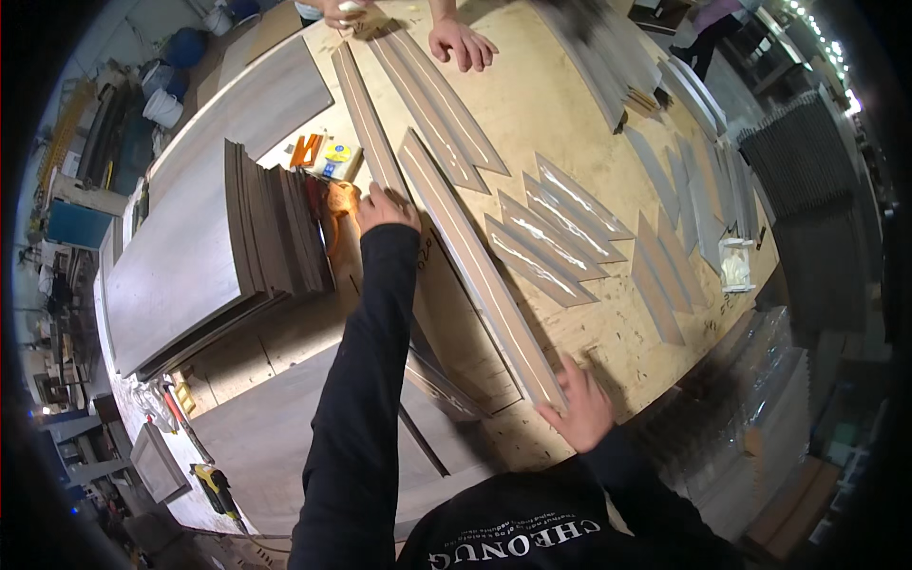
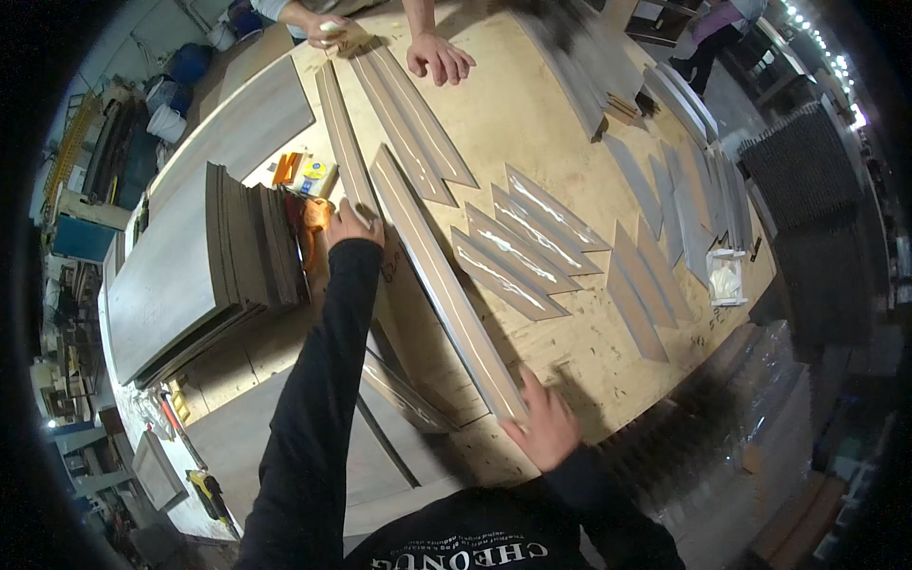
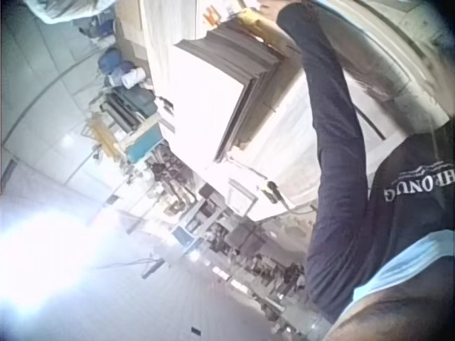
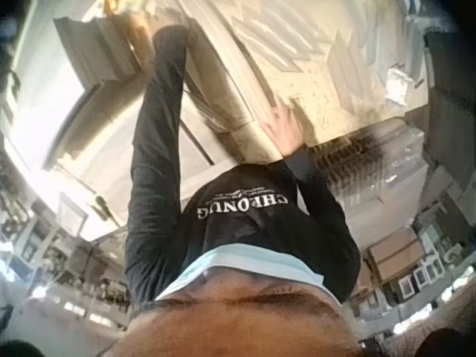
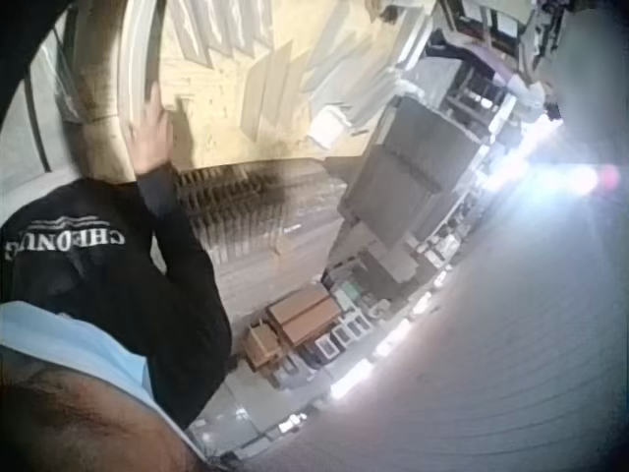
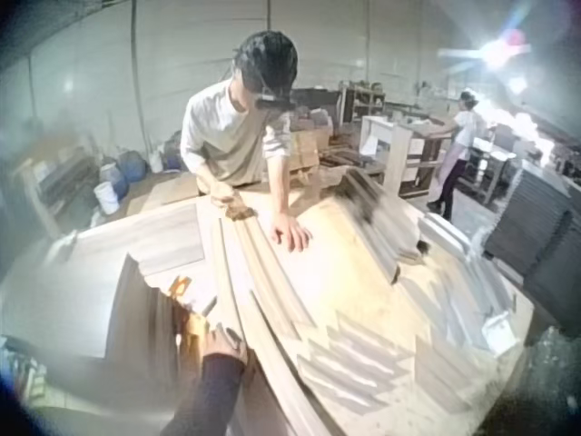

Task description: Assemble decorative wooden panels by aligning frame pieces and using a pneumatic nail gun.

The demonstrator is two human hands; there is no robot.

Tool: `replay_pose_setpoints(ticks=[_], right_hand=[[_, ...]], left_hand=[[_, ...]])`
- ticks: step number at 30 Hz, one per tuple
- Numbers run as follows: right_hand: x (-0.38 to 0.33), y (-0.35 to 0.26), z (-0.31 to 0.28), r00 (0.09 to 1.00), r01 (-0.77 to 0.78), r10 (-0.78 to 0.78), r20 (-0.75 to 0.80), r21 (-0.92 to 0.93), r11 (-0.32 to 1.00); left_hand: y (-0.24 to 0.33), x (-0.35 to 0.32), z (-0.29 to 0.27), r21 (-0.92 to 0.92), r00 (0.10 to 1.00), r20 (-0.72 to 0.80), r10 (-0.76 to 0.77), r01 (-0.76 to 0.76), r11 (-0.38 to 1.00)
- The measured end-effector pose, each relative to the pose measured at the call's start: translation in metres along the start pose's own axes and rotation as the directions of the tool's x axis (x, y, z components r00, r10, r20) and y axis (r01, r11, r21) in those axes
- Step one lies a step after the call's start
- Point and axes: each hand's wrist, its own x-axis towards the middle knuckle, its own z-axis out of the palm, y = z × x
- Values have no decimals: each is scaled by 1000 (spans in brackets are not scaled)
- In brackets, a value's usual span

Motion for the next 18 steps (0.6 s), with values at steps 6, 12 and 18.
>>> replay_pose_setpoints(ticks=[6,12,18], right_hand=[[-100,88,-24,988,-154,154,0,33,988],[-107,122,-48,983,-5,-38,-181,-230,973],[-5,12,-3,970,242,-162,-182,657,714]], left_hand=[[37,15,2,54,995,-23,-95,96,994],[21,-9,-11,-76,986,-49,-156,153,985],[-14,-140,-50,-327,994,-85,-66,34,945]])
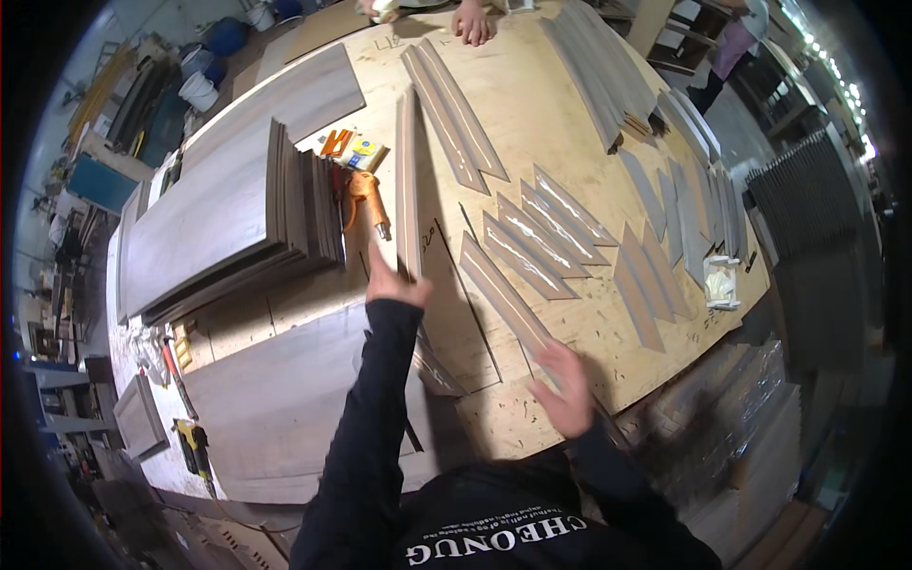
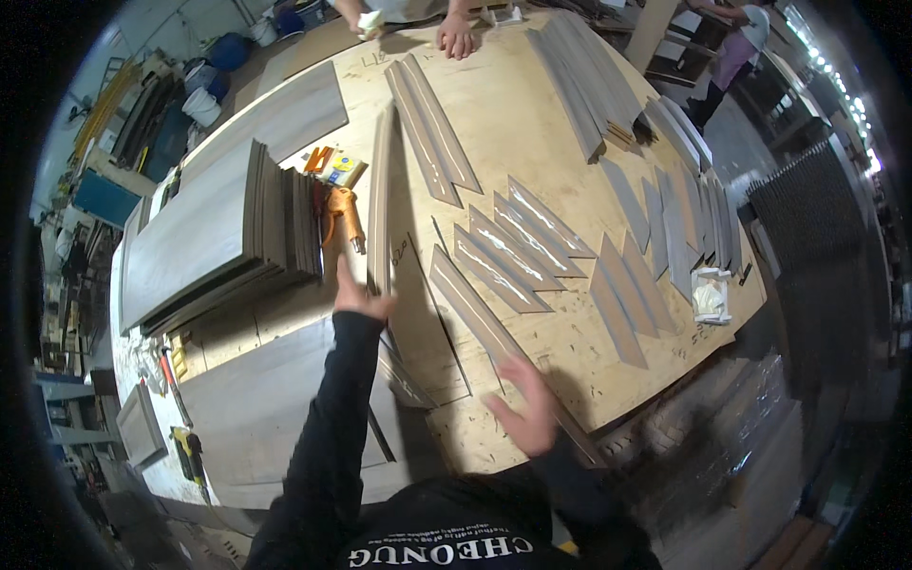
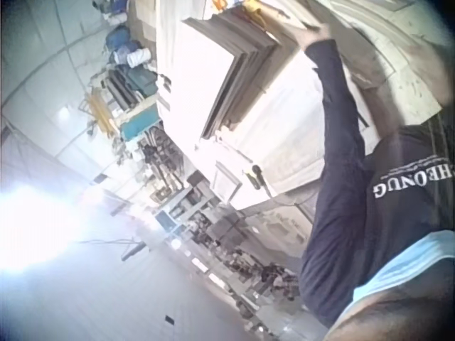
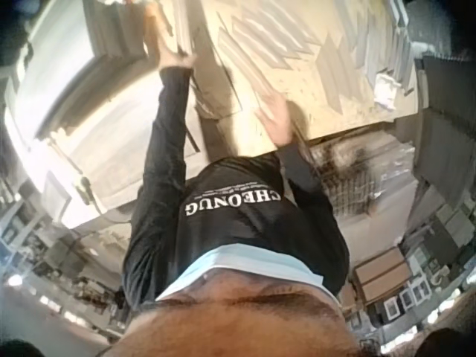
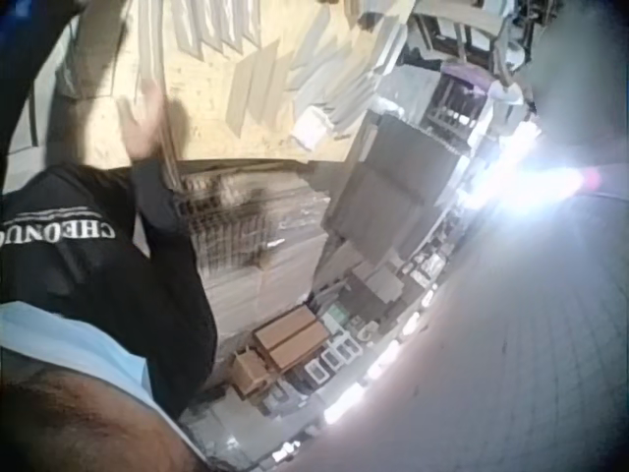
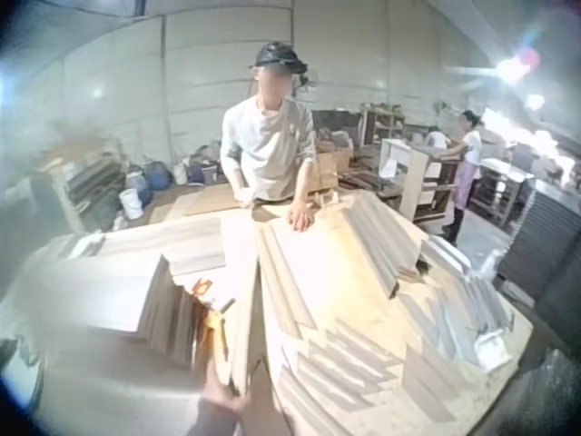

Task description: Assemble decorative wooden panels by aligning frame pieces and using a pneumatic nail gun.

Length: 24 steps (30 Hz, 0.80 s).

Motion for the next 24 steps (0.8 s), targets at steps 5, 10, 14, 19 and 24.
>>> replay_pose_setpoints(ticks=[5,10,14,19,24], right_hand=[[89,21,142,845,-527,225,485,827,196],[73,-16,173,741,-659,358,568,719,223],[49,-32,176,818,-575,258,514,730,369],[34,-66,197,917,-377,90,389,769,516],[23,-103,228,957,-85,-162,242,764,640]], left_hand=[[13,-143,-100,-82,941,330,-82,115,990],[26,-207,-197,-909,917,394,57,398,-122],[-6,-242,-225,-854,953,212,217,288,-433],[-45,-251,-245,-799,980,111,164,186,-572],[-117,-248,-284,-840,993,79,90,115,-531]])
